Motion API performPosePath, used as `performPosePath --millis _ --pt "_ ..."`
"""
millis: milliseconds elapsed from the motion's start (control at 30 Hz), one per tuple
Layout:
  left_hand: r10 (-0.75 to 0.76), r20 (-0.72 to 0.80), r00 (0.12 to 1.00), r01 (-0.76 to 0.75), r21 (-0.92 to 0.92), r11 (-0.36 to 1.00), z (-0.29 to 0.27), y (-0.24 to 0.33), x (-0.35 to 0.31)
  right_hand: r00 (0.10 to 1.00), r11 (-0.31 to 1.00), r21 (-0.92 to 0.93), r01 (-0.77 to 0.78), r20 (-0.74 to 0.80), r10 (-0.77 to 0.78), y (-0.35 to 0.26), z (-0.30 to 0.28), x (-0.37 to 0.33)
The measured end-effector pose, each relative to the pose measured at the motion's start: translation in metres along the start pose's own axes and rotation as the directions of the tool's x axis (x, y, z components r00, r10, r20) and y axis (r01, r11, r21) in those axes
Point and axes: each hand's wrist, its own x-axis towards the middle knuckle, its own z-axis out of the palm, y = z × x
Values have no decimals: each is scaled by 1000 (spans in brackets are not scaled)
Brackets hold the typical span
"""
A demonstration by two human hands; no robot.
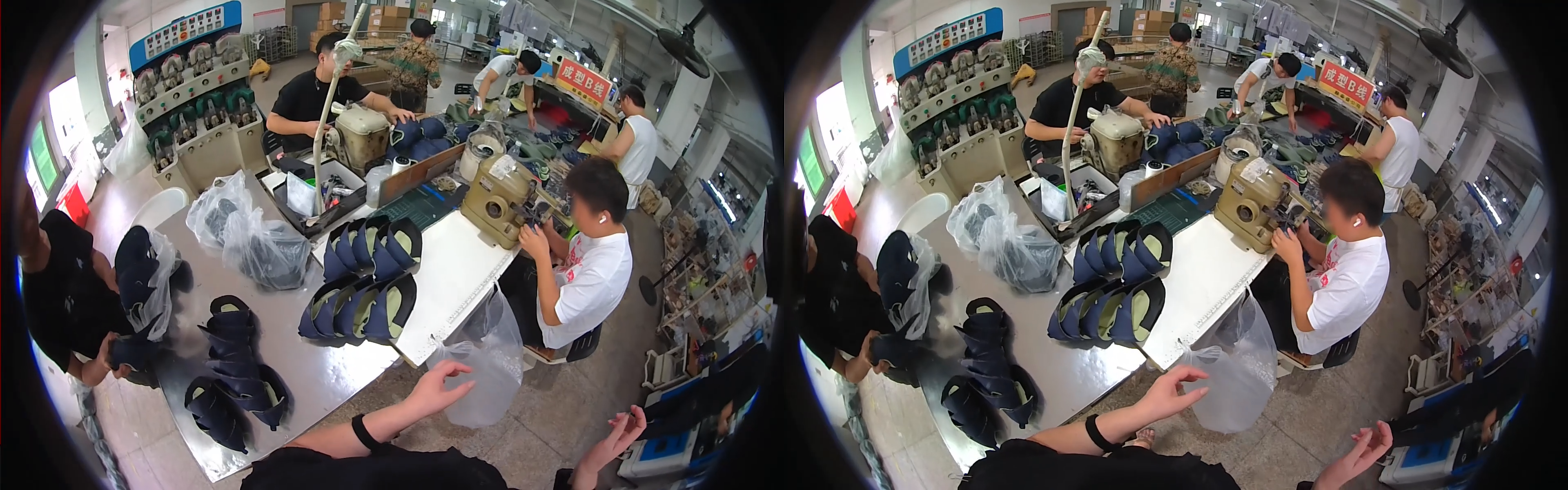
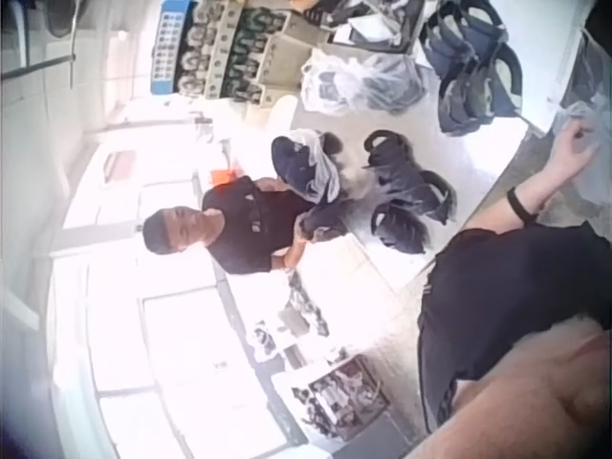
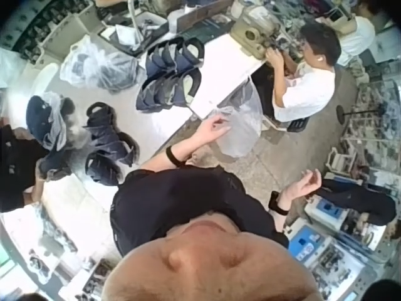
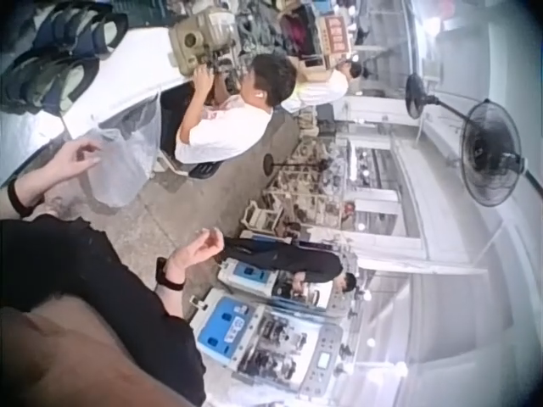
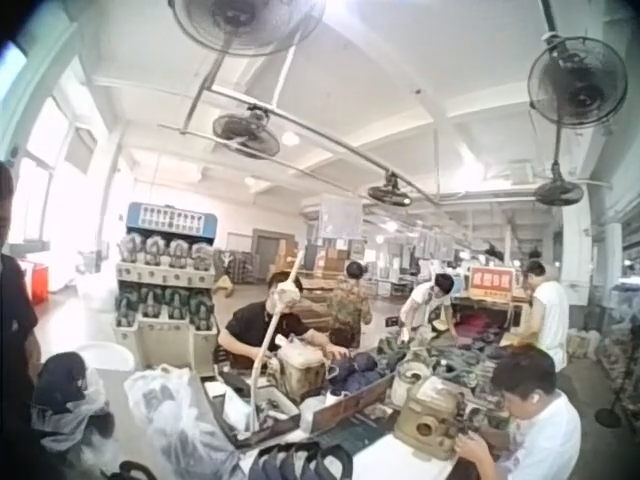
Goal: Operating a heel-lasting and shaping machine to form shoe uppers in a factory.
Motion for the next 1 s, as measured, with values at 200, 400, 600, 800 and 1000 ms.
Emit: performPosePath --millis 200,400,600,800,1000 --pt "12 -16 1000 -11 63 998 -13 0 1 998 999 48 2 58 -5 -18 24 -2" --pt "21 -56 998 -19 26 999 -22 4 3 997 994 101 31 73 -38 -26 30 -6" --pt "33 -42 999 -33 -10 999 -22 -2 -1 999 991 130 3 54 -10 -26 35 -11" --pt "-2 -5 1000 2 -12 1000 -13 -1 2 998 990 139 15 65 -24 -25 27 -14" --pt "9 -4 1000 -9 -1 1000 -9 -5 3 999 993 114 -12 46 7 -23 26 -16"
